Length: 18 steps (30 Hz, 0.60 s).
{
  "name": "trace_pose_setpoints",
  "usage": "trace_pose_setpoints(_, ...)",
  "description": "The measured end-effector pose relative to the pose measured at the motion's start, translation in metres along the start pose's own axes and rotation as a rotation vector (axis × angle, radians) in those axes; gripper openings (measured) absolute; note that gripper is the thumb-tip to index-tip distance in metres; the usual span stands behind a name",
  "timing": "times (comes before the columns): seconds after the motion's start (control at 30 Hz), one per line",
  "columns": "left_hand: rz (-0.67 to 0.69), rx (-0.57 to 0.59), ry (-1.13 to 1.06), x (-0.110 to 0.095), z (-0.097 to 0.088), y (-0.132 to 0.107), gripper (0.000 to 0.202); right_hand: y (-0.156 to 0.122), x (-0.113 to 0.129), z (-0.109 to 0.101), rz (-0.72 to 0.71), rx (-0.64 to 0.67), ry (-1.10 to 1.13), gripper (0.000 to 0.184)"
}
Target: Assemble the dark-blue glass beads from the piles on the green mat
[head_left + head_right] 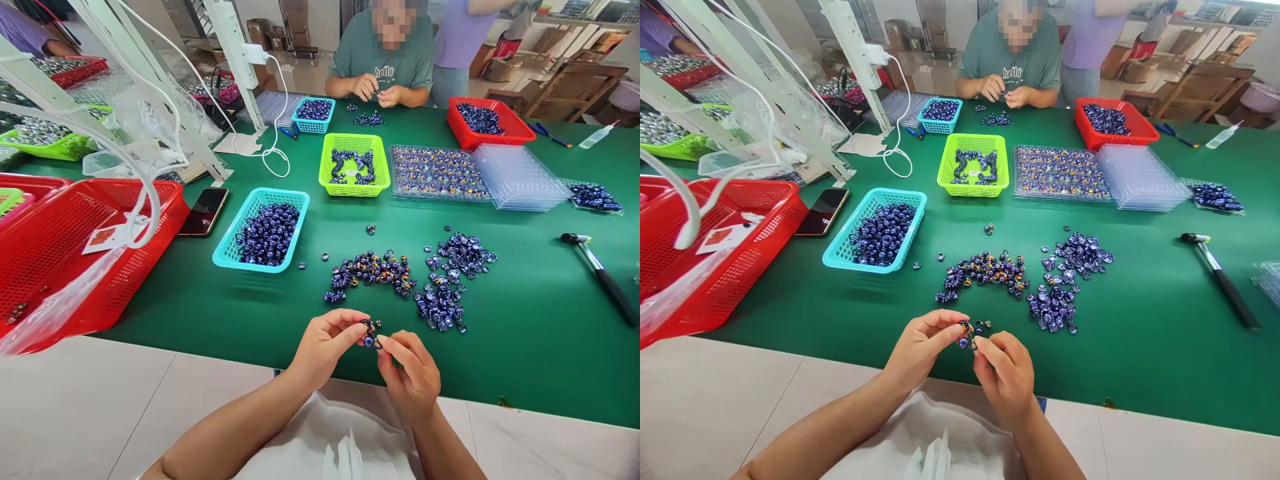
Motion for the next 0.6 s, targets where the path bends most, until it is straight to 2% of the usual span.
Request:
trace_pose_setpoints(0.27, 0.010, 0.003, 0.015, -0.001, 0.001, -0.004, 0.025, -0.010, 0.001, 0.004, 0.094, -0.078, -0.023, 0.046)
trace_pose_setpoints(0.4, 0.005, 0.017, 0.006, -0.001, 0.001, -0.004, 0.025, -0.007, 0.001, 0.004, 0.001, -0.031, 0.038, 0.053)
trace_pose_setpoints(0.5, -0.020, 0.038, -0.011, 0.001, 0.000, -0.002, 0.024, 0.001, 0.003, 0.003, -0.090, 0.040, 0.041, 0.050)
trace_pose_setpoints(0.6, -0.033, 0.053, -0.044, 0.002, -0.002, -0.002, 0.022, 0.008, 0.003, 0.001, -0.119, 0.082, 0.034, 0.045)
Point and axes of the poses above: each hand's wrist, its own y-axis towards the middle knuckle, its own z-axis out of the palm, x = y × z, the point moved 1 cm from there along y, towards the middle knuckle, and after that the axes turned 8 degrees about -y, right-handed, at the moved point
